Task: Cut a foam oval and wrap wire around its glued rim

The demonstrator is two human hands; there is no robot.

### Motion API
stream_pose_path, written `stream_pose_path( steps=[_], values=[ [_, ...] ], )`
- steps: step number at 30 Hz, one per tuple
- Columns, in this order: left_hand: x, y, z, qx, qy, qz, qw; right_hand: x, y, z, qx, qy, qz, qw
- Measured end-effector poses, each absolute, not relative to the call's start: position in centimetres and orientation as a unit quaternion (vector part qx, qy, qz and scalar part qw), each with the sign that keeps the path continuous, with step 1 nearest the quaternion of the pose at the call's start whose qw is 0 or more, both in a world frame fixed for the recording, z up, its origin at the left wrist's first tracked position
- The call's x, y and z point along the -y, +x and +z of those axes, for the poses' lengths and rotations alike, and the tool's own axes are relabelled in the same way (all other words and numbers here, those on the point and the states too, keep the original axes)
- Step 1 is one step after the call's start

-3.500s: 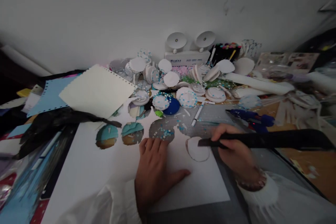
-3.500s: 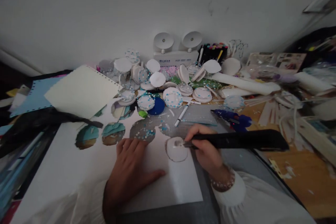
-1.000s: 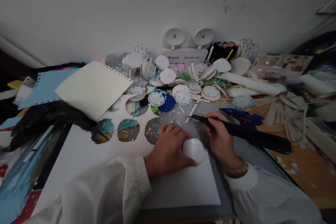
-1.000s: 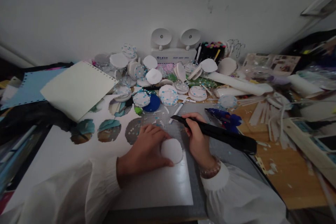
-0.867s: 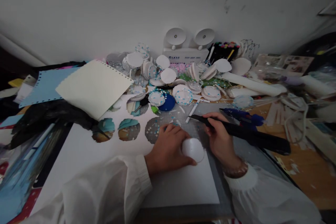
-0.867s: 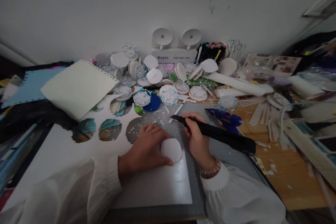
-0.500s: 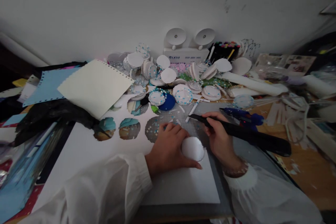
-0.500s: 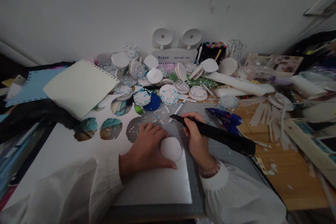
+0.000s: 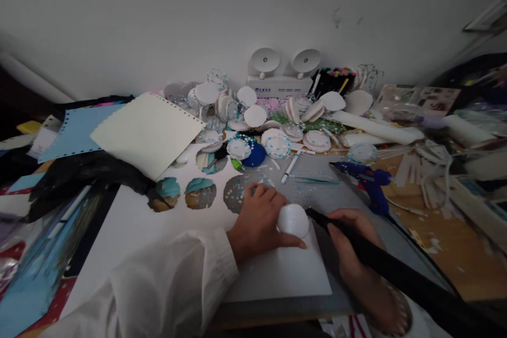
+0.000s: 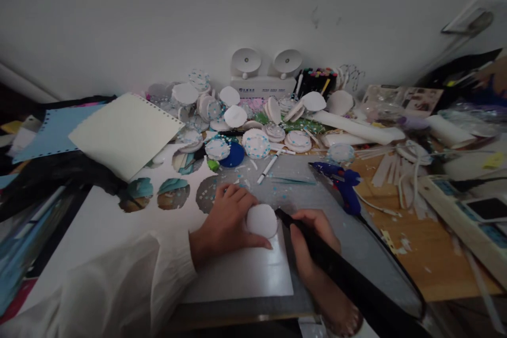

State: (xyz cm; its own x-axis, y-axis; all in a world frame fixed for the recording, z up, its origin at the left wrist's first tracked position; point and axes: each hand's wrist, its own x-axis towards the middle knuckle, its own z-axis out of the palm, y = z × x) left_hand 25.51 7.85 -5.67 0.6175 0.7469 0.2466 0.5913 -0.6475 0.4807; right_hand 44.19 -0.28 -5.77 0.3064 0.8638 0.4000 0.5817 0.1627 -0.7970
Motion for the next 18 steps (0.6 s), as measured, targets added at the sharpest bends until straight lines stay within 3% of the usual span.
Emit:
stream_pose_path(
  steps=[18],
  values=[
    [-8.0,25.5,-6.1,-0.357,0.888,0.239,0.161,1.3,43.2,-5.3,0.642,-0.613,0.078,0.454]
  ],
)
